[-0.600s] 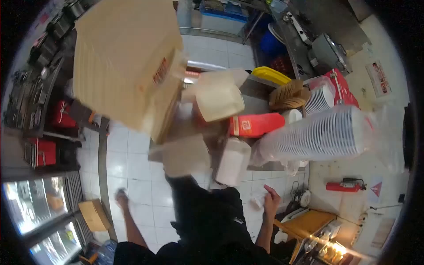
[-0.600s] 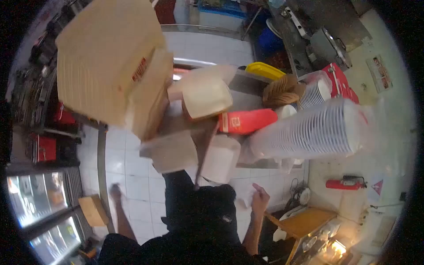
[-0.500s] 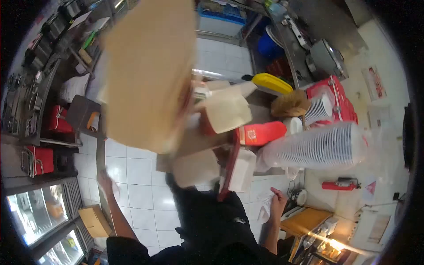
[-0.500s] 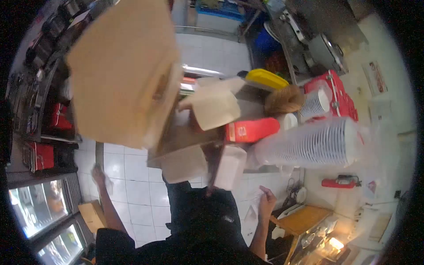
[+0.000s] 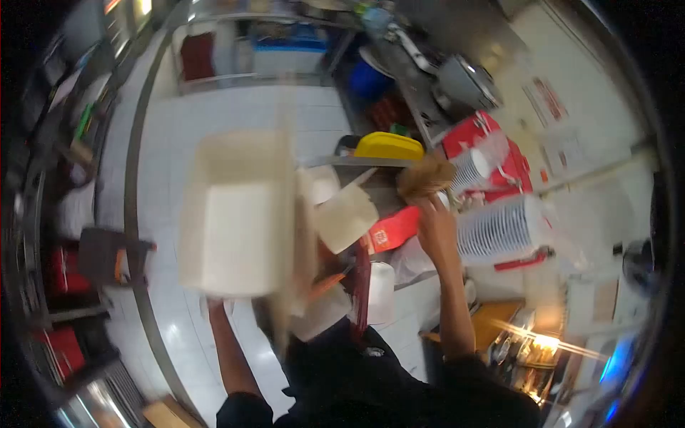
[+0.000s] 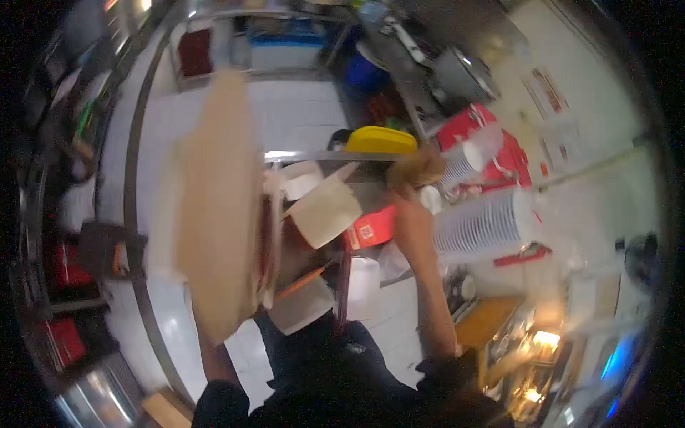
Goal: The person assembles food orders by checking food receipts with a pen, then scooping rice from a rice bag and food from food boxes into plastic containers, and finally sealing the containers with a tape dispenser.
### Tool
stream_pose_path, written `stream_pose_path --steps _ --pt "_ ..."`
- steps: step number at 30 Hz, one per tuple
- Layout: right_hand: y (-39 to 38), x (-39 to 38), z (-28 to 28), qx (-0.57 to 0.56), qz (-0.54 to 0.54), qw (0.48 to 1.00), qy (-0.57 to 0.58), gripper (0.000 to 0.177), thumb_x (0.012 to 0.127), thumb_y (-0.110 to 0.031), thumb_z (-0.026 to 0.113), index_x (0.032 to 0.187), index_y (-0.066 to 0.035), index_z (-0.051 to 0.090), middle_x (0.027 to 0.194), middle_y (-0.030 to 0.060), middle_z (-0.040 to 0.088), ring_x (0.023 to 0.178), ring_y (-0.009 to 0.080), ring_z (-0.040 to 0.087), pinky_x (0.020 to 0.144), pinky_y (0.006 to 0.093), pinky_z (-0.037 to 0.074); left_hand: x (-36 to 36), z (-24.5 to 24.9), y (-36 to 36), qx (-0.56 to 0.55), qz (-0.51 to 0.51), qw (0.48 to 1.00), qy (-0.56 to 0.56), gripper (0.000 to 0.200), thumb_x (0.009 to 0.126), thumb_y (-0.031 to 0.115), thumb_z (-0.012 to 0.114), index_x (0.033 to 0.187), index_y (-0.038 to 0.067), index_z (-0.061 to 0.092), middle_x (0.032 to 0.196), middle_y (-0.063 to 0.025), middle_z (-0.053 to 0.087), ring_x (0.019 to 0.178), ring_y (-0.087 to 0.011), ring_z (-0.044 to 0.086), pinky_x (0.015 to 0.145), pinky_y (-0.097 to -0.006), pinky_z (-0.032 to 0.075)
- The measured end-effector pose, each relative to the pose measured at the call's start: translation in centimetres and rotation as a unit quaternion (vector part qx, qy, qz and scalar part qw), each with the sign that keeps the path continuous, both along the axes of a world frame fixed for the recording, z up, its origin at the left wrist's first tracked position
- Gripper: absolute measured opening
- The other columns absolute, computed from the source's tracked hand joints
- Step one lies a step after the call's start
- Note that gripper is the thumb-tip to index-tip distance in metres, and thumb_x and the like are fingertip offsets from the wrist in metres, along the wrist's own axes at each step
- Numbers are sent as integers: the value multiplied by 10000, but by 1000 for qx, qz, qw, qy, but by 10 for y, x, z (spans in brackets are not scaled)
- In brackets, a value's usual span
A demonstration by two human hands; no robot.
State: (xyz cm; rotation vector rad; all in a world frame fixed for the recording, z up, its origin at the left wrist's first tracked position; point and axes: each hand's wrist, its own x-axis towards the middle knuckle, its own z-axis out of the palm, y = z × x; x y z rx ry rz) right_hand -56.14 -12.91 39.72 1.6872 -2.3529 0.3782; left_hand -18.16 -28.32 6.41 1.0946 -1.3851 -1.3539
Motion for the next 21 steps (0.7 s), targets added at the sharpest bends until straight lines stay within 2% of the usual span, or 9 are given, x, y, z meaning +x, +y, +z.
stream_pose_path --steps 3,4,5,7,9,12,15,17,21 --pt "-136 -58 -15 74 144 985 58 206 712 -54 574 900 -66 658 973 146 628 887 340 616 732 430 490 4 0 32 65 -61 992 -87 336 868 219 566 1146 31 584 1192 -131 564 1101 -221 546 944 -343 440" --pt "-179 -67 -35 24 225 971 76 145 701 -55 586 817 -73 670 896 150 644 855 341 631 716 428 503 11 -2 47 89 -69 987 -112 333 868 221 565 1141 32 585 1185 -130 565 1095 -221 546 941 -344 440" --pt "-228 -65 -43 179 229 949 123 118 703 -69 601 780 -70 690 840 153 666 828 345 644 696 434 516 19 -4 62 117 -69 981 -136 330 867 223 564 1135 32 586 1179 -129 565 1089 -222 547 937 -345 440" --pt "-285 -75 -104 285 312 896 136 135 725 -111 627 820 -71 714 839 148 687 816 332 660 686 426 526 41 -8 95 174 -58 966 -182 323 866 228 563 1123 33 587 1166 -128 567 1078 -223 548 930 -347 441" --pt "-316 -97 -192 516 231 815 130 203 741 -214 673 882 -79 725 913 129 696 853 313 660 714 413 523 61 -12 119 228 -35 947 -224 317 865 233 562 1111 34 588 1153 -126 568 1066 -223 550 924 -349 442" --pt "-311 -138 -241 519 233 820 63 403 690 -444 721 901 -100 732 950 110 697 902 295 652 761 407 515 91 -11 153 301 19 914 -271 308 864 240 559 1093 36 590 1133 -124 570 1048 -225 552 913 -352 444" --pt "-294 -145 -252 541 196 817 -40 368 715 -370 677 914 -64 721 966 133 693 899 315 655 757 408 517 111 -1 177 338 55 891 -298 301 863 247 557 1076 38 592 1114 -122 572 1031 -226 553 903 -356 445" --pt "-297 -154 -294 462 129 870 -113 339 584 -140 657 909 -65 717 910 143 692 871 309 662 697 445 512 113 3 181 339 63 890 -298 296 862 252 556 1064 39 594 1101 -121 574 1019 -227 555 896 -358 446" --pt "-305 -144 -216 470 127 870 -82 381 555 -49 596 920 -25 705 935 179 682 866 358 656 701 428 518 99 9 164 317 52 905 -281 288 860 261 553 1040 41 596 1075 -118 576 996 -229 557 882 -362 448"
